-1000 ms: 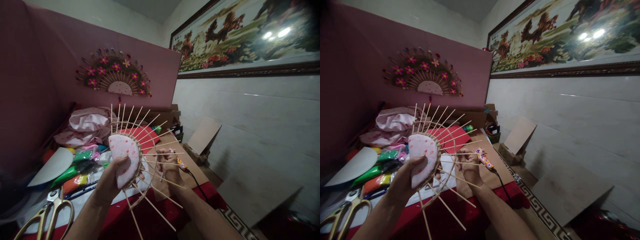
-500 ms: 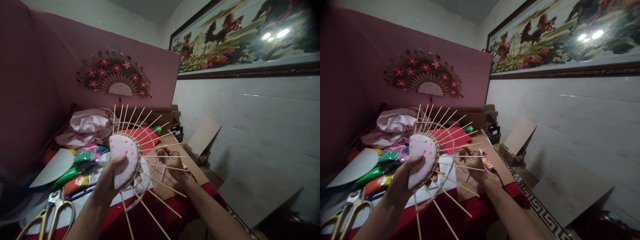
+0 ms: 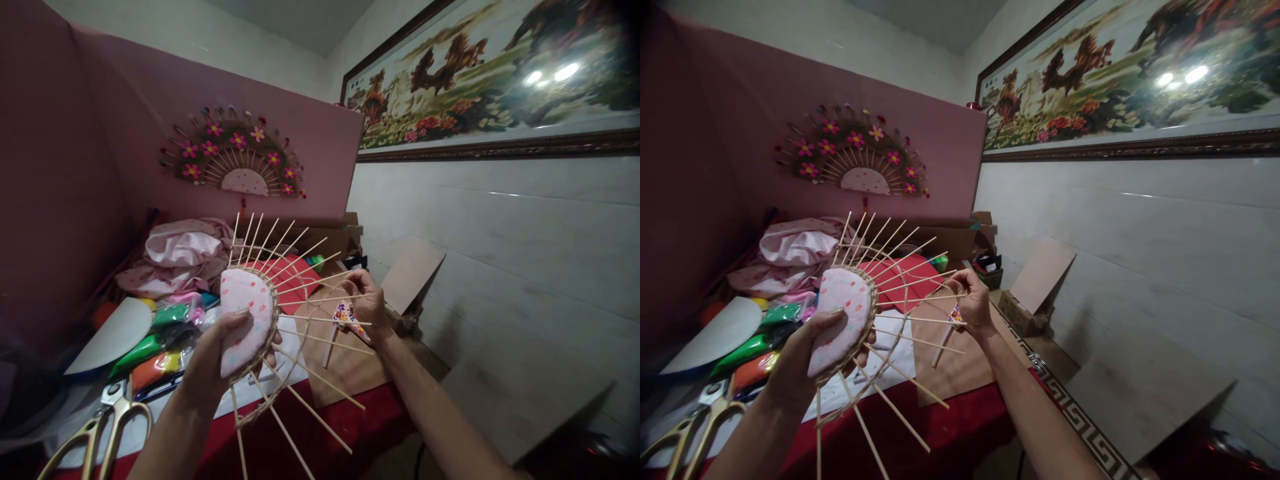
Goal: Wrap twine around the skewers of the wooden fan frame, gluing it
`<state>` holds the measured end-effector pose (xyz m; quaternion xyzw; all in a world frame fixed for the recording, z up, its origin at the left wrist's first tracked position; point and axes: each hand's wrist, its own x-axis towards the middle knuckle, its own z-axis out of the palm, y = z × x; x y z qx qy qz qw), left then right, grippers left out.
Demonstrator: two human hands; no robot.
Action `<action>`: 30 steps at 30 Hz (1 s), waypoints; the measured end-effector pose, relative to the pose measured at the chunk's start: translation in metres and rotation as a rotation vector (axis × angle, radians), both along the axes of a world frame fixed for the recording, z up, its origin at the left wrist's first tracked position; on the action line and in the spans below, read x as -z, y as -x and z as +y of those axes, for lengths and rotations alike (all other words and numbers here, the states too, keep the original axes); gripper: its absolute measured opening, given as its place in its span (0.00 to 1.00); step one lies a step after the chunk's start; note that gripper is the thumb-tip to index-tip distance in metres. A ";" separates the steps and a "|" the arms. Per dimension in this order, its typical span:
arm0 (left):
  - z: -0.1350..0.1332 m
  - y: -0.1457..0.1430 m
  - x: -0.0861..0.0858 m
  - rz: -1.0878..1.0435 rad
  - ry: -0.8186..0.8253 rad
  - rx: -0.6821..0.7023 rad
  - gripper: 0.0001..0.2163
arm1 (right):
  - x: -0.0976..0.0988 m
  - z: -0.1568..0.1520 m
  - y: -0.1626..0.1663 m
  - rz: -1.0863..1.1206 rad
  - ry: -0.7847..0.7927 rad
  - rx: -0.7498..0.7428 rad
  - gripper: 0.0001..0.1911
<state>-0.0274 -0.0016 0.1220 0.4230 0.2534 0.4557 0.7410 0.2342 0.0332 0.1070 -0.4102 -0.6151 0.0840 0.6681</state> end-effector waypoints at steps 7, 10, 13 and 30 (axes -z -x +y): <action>0.000 0.000 -0.001 0.025 0.032 0.035 0.14 | -0.011 -0.009 -0.001 0.066 -0.134 0.096 0.11; 0.000 0.000 -0.001 0.023 0.044 0.038 0.14 | -0.013 -0.008 -0.005 0.057 -0.150 0.080 0.10; 0.001 0.000 0.000 0.033 0.057 0.036 0.15 | -0.015 -0.006 -0.010 0.043 -0.126 0.027 0.10; 0.000 -0.010 0.006 -0.103 0.167 0.017 0.14 | 0.022 -0.002 0.047 0.328 0.201 -0.188 0.10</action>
